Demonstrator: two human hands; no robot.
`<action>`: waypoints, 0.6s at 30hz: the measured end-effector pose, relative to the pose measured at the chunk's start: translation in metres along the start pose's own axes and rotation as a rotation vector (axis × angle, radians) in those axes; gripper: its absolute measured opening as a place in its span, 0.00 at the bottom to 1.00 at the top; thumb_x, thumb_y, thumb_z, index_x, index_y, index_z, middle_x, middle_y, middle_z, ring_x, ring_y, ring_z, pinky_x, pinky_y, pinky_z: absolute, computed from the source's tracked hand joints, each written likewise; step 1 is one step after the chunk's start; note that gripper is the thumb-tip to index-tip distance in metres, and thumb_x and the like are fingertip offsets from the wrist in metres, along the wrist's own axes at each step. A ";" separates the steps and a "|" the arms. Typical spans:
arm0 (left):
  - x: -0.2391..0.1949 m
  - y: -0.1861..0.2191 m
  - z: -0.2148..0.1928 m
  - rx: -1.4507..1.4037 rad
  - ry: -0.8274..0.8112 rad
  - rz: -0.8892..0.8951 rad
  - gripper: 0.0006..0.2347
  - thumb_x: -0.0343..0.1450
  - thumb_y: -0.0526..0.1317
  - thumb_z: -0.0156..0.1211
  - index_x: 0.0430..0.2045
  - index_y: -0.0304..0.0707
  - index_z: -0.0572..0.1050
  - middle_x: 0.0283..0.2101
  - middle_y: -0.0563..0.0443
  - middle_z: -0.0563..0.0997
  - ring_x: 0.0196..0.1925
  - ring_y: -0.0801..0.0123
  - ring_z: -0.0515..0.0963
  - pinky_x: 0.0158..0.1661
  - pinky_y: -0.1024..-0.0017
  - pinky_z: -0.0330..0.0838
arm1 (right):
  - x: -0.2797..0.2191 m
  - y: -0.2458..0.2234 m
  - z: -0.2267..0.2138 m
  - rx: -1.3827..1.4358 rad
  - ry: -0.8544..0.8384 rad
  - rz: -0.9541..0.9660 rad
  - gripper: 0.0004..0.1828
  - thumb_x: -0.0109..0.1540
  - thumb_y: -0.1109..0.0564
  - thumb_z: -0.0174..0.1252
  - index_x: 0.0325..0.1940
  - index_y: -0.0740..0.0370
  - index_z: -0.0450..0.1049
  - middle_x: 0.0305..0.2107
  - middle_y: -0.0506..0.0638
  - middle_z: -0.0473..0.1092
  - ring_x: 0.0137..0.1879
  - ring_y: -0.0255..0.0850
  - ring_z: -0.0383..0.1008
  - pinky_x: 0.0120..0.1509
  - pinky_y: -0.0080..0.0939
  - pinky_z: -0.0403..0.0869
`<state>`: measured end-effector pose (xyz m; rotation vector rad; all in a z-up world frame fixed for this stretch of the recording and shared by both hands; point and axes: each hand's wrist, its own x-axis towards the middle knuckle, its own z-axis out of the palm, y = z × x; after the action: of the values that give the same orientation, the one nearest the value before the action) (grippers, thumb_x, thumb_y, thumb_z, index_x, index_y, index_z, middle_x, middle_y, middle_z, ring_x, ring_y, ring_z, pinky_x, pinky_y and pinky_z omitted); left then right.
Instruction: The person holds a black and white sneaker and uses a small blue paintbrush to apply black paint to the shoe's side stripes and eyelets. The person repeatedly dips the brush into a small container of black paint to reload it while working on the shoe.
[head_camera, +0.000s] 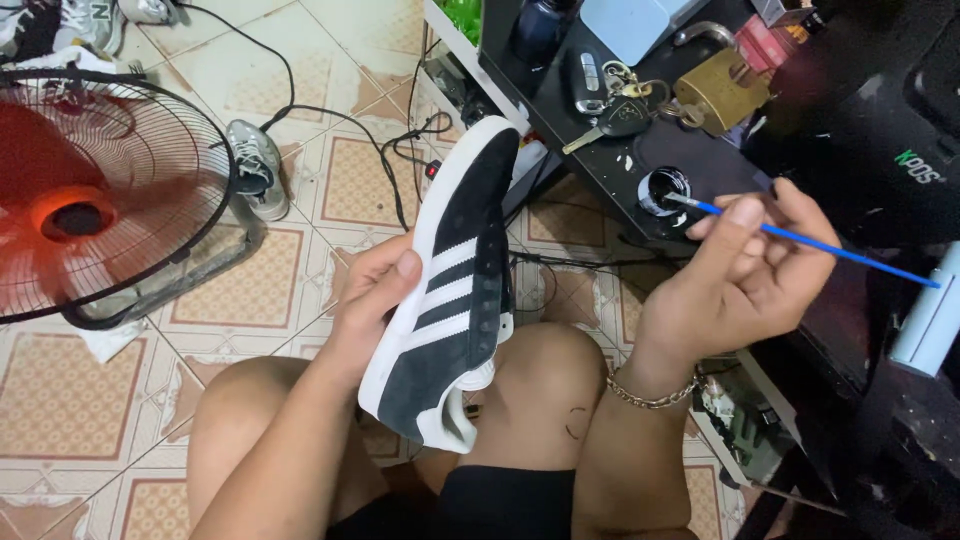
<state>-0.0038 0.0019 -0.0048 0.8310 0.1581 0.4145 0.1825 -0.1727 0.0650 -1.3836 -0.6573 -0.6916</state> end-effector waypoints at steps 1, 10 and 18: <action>0.000 0.000 0.001 0.010 0.010 -0.008 0.20 0.78 0.43 0.53 0.58 0.23 0.73 0.46 0.42 0.83 0.43 0.69 0.83 0.43 0.71 0.79 | 0.000 0.000 0.001 -0.015 -0.032 0.007 0.09 0.81 0.65 0.53 0.64 0.70 0.64 0.42 0.56 0.71 0.39 0.33 0.69 0.44 0.27 0.70; 0.000 0.005 0.004 0.047 0.028 -0.006 0.20 0.78 0.45 0.53 0.56 0.23 0.74 0.44 0.42 0.84 0.41 0.68 0.84 0.42 0.71 0.80 | 0.001 -0.004 0.001 -0.016 -0.015 0.027 0.10 0.80 0.64 0.53 0.64 0.70 0.64 0.41 0.55 0.71 0.38 0.32 0.68 0.43 0.26 0.68; 0.001 -0.004 -0.007 -0.003 -0.044 0.061 0.19 0.79 0.44 0.52 0.57 0.22 0.73 0.45 0.40 0.84 0.42 0.65 0.85 0.44 0.69 0.81 | -0.013 -0.015 -0.001 0.288 0.096 0.044 0.10 0.80 0.63 0.54 0.64 0.68 0.62 0.38 0.57 0.70 0.33 0.34 0.66 0.37 0.29 0.67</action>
<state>-0.0041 0.0045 -0.0119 0.8431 0.0914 0.4533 0.1628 -0.1742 0.0647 -1.0894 -0.6227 -0.5986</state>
